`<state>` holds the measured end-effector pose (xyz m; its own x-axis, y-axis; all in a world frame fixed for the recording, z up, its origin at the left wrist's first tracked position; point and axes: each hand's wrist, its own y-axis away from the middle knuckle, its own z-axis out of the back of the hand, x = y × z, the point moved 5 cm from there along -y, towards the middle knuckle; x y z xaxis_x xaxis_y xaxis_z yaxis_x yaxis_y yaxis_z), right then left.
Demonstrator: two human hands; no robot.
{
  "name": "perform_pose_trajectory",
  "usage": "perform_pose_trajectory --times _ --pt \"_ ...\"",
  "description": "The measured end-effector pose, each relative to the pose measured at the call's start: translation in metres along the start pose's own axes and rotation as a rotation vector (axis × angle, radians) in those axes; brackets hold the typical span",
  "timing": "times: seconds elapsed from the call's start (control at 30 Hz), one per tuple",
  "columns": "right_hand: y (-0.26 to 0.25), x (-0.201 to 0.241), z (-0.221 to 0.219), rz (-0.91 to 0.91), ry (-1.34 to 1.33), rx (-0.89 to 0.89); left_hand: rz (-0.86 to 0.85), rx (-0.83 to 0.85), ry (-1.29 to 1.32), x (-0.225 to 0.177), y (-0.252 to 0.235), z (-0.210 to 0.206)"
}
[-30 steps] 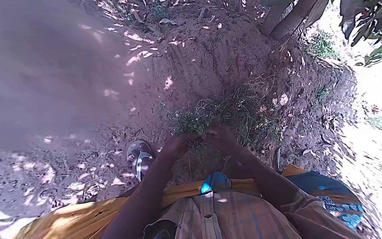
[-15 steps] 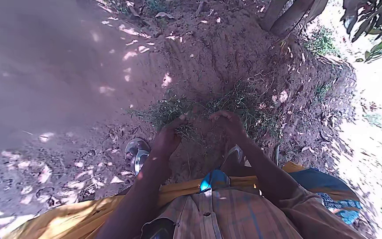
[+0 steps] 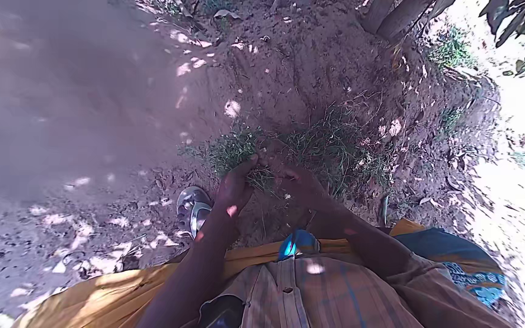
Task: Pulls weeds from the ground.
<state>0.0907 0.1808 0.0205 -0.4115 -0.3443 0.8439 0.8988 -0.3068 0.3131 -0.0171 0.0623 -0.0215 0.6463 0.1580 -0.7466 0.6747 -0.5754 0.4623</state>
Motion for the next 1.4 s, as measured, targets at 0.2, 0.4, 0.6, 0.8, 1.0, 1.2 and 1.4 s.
perform_pose_trajectory --times 0.2,0.4,0.6,0.8,1.0,1.2,1.4 --pt "0.001 0.008 0.022 -0.055 -0.084 -0.065 -0.020 -0.225 -0.233 -0.004 0.008 0.003" --pt "0.004 0.017 0.012 -0.037 -0.007 0.306 -0.037 -0.204 -0.652 -0.011 0.021 0.003" --pt "-0.001 0.012 0.023 -0.057 0.129 0.112 -0.067 -0.222 -0.444 -0.017 0.019 0.000" --pt "0.011 0.026 0.001 0.460 0.013 -0.038 -0.170 -0.098 -0.637 0.002 0.008 0.012" --pt "0.007 0.015 0.015 0.273 -0.433 -0.145 -0.014 -0.090 -0.948 -0.015 0.023 -0.010" --pt "0.007 0.015 0.025 0.195 -0.664 -0.240 -0.177 -0.053 -0.643 -0.010 0.018 -0.004" --pt "0.006 0.017 0.026 0.131 -0.671 -0.228 -0.179 0.040 -1.013 -0.022 0.029 -0.017"
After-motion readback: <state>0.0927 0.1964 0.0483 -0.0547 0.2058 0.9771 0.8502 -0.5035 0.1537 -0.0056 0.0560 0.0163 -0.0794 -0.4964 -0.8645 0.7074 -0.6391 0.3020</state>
